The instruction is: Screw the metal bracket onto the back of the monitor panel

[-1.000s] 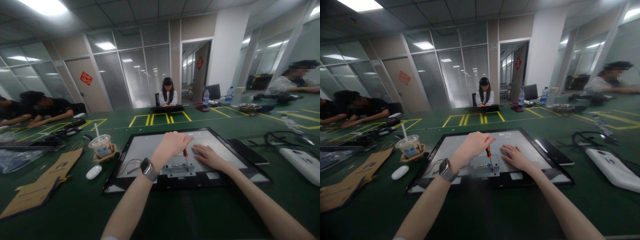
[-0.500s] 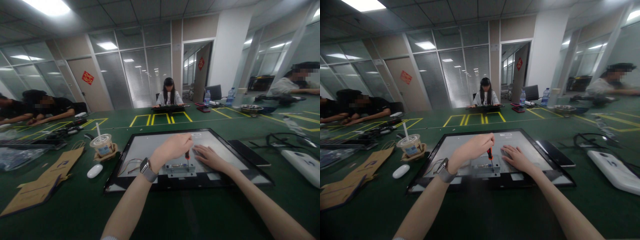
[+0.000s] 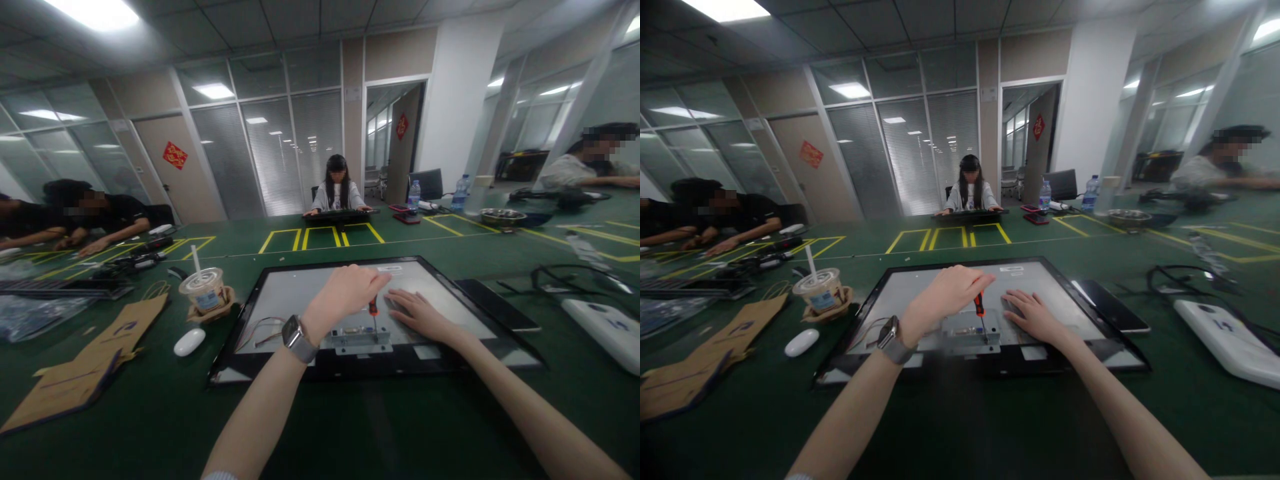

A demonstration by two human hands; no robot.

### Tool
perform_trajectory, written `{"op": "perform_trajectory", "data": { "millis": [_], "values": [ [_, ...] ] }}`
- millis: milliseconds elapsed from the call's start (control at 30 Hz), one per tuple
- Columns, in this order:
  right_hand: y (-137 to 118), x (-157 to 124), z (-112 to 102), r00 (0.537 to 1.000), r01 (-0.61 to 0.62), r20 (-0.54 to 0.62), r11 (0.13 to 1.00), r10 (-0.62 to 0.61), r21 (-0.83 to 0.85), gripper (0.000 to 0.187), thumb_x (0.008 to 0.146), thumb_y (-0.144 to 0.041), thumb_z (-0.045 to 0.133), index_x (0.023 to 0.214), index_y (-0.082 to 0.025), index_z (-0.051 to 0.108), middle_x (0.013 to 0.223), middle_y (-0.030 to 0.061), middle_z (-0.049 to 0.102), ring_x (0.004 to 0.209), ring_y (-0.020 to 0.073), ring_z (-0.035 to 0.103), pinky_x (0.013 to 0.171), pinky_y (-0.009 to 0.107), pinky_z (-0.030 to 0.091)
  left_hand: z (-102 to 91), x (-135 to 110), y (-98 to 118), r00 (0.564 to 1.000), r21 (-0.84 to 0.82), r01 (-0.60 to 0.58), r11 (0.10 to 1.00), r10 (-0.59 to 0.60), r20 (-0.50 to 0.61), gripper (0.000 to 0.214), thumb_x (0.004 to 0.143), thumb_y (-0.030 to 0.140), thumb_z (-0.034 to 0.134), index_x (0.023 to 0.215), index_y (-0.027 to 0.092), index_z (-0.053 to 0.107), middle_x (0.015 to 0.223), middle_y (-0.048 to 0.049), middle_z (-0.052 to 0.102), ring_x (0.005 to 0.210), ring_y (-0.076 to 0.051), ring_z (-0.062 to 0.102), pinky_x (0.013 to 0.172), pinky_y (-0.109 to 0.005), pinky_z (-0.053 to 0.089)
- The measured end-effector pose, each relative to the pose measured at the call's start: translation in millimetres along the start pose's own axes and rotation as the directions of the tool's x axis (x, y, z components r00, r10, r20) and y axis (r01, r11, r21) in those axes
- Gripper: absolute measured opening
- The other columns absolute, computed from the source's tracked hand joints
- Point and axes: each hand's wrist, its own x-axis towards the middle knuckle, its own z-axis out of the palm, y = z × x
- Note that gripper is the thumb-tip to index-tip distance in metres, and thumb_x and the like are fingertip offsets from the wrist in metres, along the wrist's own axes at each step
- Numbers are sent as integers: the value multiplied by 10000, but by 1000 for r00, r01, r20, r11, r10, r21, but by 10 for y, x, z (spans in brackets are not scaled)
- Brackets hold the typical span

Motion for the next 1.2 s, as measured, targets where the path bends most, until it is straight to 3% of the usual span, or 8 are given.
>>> {"op": "perform_trajectory", "data": {
  "millis": [233,400,567,767,900,1200],
  "values": [
    [-25,-3,-23,1000,-18,22,1000,18,-8,598,892,-559,306,1383,-244,440,1482,98,382,1373,266,300,1106,545,176,13,1,-30,999,-186,6,982,2,44,204,925,313,321,969,187,476,864,-32,611,722,-157,551,636,-277,387],
    [-33,-6,-33,1000,-14,23,1000,14,-4,598,894,-554,302,1386,-243,437,1477,97,390,1365,271,315,1100,547,189,-2,36,-28,996,-335,11,942,19,85,84,841,273,373,869,199,401,834,-14,535,691,-129,485,601,-254,373],
    [-29,-1,-27,1000,-12,13,1000,12,-6,582,893,-545,314,1380,-255,444,1478,98,389,1364,273,316,1099,547,192,45,67,-47,996,-429,49,902,-10,93,61,827,271,356,827,211,367,731,14,478,640,-129,432,584,-260,338],
    [-30,2,-22,1000,-9,12,1000,9,6,584,890,-558,306,1374,-263,450,1484,99,378,1367,275,310,1094,563,182,112,85,-87,997,-459,59,886,-72,-11,190,883,383,374,828,203,395,733,14,490,653,-131,447,614,-267,331],
    [-31,-5,-26,1000,-13,16,1000,12,14,578,888,-564,303,1372,-285,451,1477,89,392,1366,273,312,1097,560,174,128,105,-111,996,-508,65,859,-84,-15,73,855,267,424,871,196,416,786,6,507,681,-127,467,650,-260,365],
    [-46,-2,-45,1000,-12,15,1000,11,9,585,892,-557,303,1372,-260,456,1473,102,397,1358,278,328,1097,554,183,134,105,-134,996,-550,53,833,-87,-36,141,821,205,511,958,176,490,858,-27,577,738,-142,532,727,-292,429]
  ]
}}
